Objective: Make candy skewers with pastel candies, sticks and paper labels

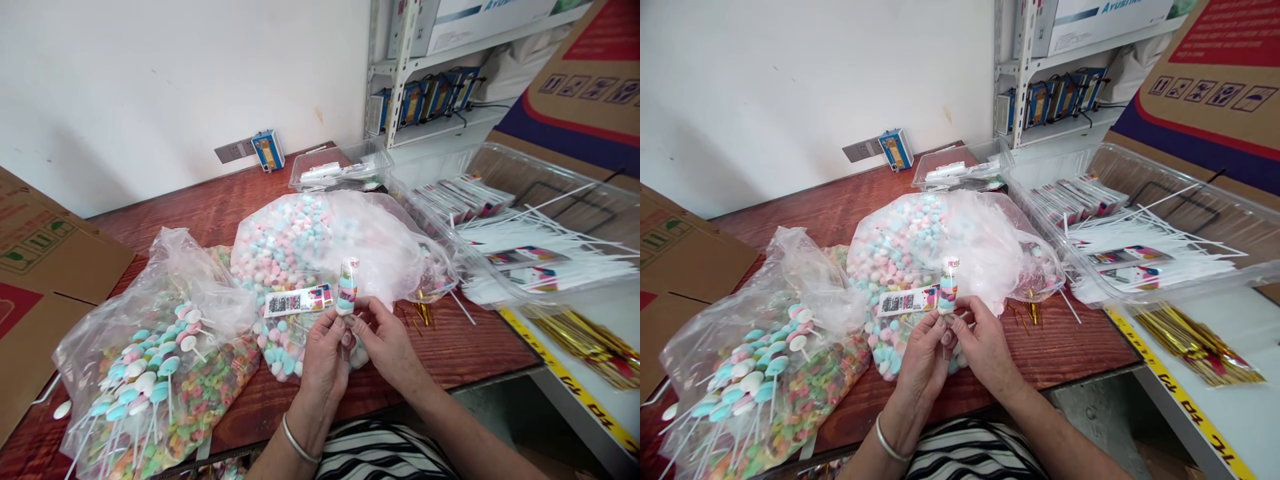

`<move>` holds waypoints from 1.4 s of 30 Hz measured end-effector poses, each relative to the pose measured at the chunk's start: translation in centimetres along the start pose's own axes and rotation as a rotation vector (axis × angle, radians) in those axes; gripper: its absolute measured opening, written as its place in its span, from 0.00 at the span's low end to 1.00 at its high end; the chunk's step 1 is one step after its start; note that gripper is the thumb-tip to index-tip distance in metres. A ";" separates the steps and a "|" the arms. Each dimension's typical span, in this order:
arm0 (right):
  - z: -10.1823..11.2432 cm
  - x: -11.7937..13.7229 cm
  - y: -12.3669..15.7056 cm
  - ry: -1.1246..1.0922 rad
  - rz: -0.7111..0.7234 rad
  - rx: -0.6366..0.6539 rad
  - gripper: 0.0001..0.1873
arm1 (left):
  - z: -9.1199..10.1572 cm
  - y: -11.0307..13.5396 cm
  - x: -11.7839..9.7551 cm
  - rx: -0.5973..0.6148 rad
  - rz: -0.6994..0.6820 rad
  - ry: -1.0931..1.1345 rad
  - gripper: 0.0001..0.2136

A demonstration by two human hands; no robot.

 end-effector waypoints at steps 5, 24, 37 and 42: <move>0.0 -0.3 0.4 0.200 0.102 -0.028 0.10 | 0.8 0.1 -0.1 -0.025 -0.209 -0.407 0.09; -1.2 0.0 0.2 0.180 0.063 -0.103 0.09 | 1.2 0.6 -1.6 -0.139 -0.723 -1.172 0.07; 0.3 2.8 0.6 -0.218 0.068 0.342 0.07 | 1.7 1.6 -7.0 0.206 -0.500 -0.739 0.06; 2.0 5.4 -0.6 0.328 0.528 0.075 0.08 | 1.9 6.4 -9.8 0.322 -0.331 -0.776 0.10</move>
Point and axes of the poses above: each hand's wrist, its own y-axis away from the middle knuckle, its own z-axis out of the back of the hand, x = y × z, the point moved 2 cm from there along -y, towards the middle knuckle, and after that the axes turned 4 degrees about x, right-handed, at the moved point
